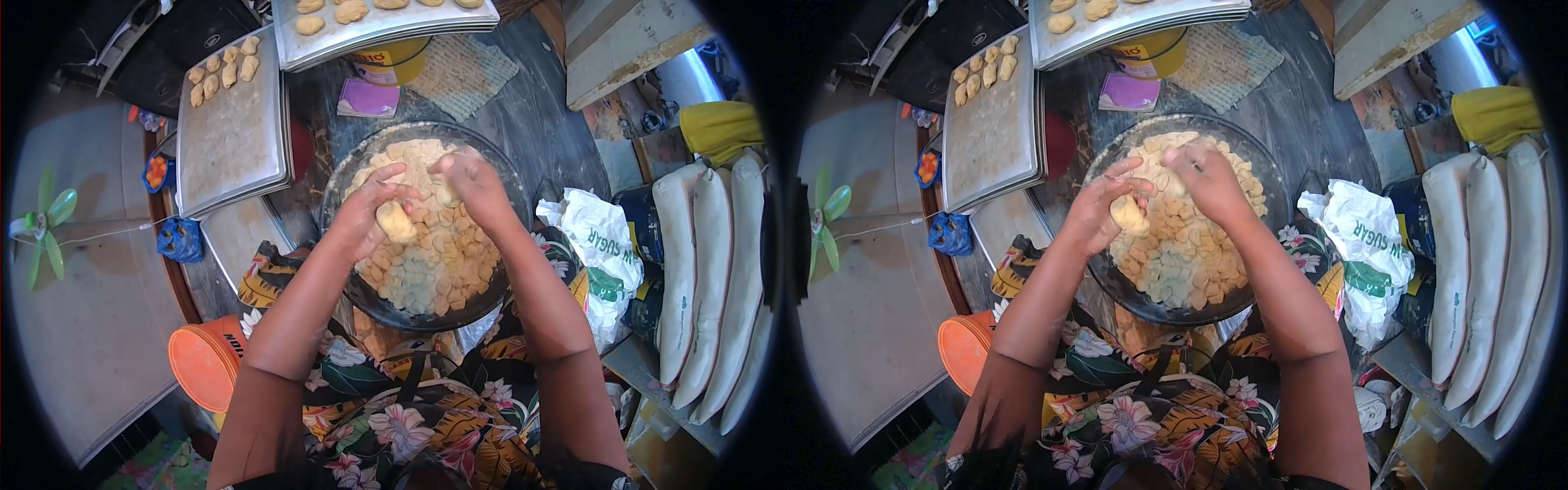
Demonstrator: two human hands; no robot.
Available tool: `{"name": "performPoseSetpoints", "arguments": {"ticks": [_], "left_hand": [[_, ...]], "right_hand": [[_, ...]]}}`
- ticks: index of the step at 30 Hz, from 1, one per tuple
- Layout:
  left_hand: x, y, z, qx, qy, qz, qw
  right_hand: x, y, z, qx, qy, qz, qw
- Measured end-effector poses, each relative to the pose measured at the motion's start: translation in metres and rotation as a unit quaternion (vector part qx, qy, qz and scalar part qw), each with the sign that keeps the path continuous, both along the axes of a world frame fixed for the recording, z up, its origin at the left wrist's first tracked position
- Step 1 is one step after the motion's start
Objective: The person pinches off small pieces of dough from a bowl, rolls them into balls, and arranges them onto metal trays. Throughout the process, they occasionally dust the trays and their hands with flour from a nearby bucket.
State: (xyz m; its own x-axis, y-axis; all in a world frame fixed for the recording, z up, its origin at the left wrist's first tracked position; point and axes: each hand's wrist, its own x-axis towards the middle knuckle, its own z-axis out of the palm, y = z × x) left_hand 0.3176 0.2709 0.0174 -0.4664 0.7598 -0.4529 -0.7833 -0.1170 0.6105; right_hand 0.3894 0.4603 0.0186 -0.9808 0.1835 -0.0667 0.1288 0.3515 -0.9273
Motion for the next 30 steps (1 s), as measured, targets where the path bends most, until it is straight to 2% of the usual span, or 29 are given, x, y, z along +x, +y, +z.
{"name": "performPoseSetpoints", "arguments": {"ticks": [1, 3, 5, 7, 9, 10, 12, 16, 18, 20, 22, 23, 24, 25, 26, 27, 28, 29, 30], "left_hand": [[0.000, -0.001, -0.001, 0.029, -0.032, 0.046, 0.998], [0.001, 0.001, 0.001, 0.038, -0.037, 0.074, 0.996], [0.000, 0.001, 0.000, 0.046, -0.042, 0.100, 0.993], [-0.001, -0.002, -0.005, -0.021, 0.079, 0.055, 0.995], [-0.002, -0.001, -0.004, -0.028, 0.106, 0.049, 0.993], [-0.003, 0.000, -0.004, -0.035, 0.132, 0.044, 0.990], [-0.003, -0.001, -0.004, -0.039, 0.132, 0.034, 0.990], [0.000, 0.000, 0.002, -0.056, 0.119, 0.020, 0.991], [-0.001, -0.001, 0.001, -0.067, 0.102, 0.011, 0.992], [-0.002, 0.000, 0.002, -0.076, 0.088, 0.003, 0.993], [0.000, 0.005, 0.005, -0.113, 0.096, 0.045, 0.988], [-0.004, 0.030, -0.022, -0.103, 0.254, 0.096, 0.957], [-0.013, 0.012, -0.043, -0.130, 0.414, 0.088, 0.896], [0.086, -0.043, -0.036, -0.221, 0.311, 0.122, 0.916], [0.072, -0.036, -0.016, -0.201, 0.233, 0.075, 0.948], [0.024, -0.007, 0.006, -0.150, 0.203, 0.048, 0.966], [0.002, 0.010, 0.021, -0.115, 0.141, 0.008, 0.983], [0.001, 0.004, -0.004, -0.143, 0.196, 0.010, 0.970], [-0.002, 0.000, 0.001, -0.140, 0.187, -0.026, 0.972]], "right_hand": [[0.002, -0.006, 0.003, 0.000, 0.000, 0.001, 1.000], [0.009, -0.024, 0.012, -0.039, 0.023, 0.082, 0.996], [0.008, -0.030, -0.003, -0.031, 0.015, 0.089, 0.995], [0.008, -0.032, -0.009, -0.023, 0.008, 0.094, 0.995], [0.007, -0.032, -0.008, -0.257, -0.030, 0.029, 0.966], [0.007, -0.031, -0.006, -0.257, -0.030, 0.030, 0.965], [0.006, -0.026, -0.004, -0.358, 0.000, -0.042, 0.933], [0.002, -0.019, -0.007, -0.336, 0.014, 0.027, 0.941], [0.003, -0.019, -0.002, -0.262, -0.060, 0.097, 0.958], [0.001, -0.015, 0.004, -0.250, -0.098, 0.080, 0.960], [-0.001, 0.004, -0.010, -0.238, -0.137, 0.063, 0.960], [-0.001, 0.028, -0.039, -0.508, -0.095, 0.045, 0.855], [0.035, -0.010, -0.048, -0.671, -0.118, 0.017, 0.732], [0.080, -0.054, -0.063, -0.801, -0.145, -0.028, 0.580], [0.059, -0.050, -0.041, -0.613, -0.145, -0.041, 0.775], [0.000, -0.024, -0.020, -0.352, -0.086, -0.036, 0.931], [-0.002, -0.027, -0.016, -0.184, -0.040, 0.078, 0.979], [-0.004, -0.026, -0.022, -0.209, -0.054, 0.089, 0.973], [0.001, -0.028, -0.024, -0.243, -0.080, 0.098, 0.962]]}}
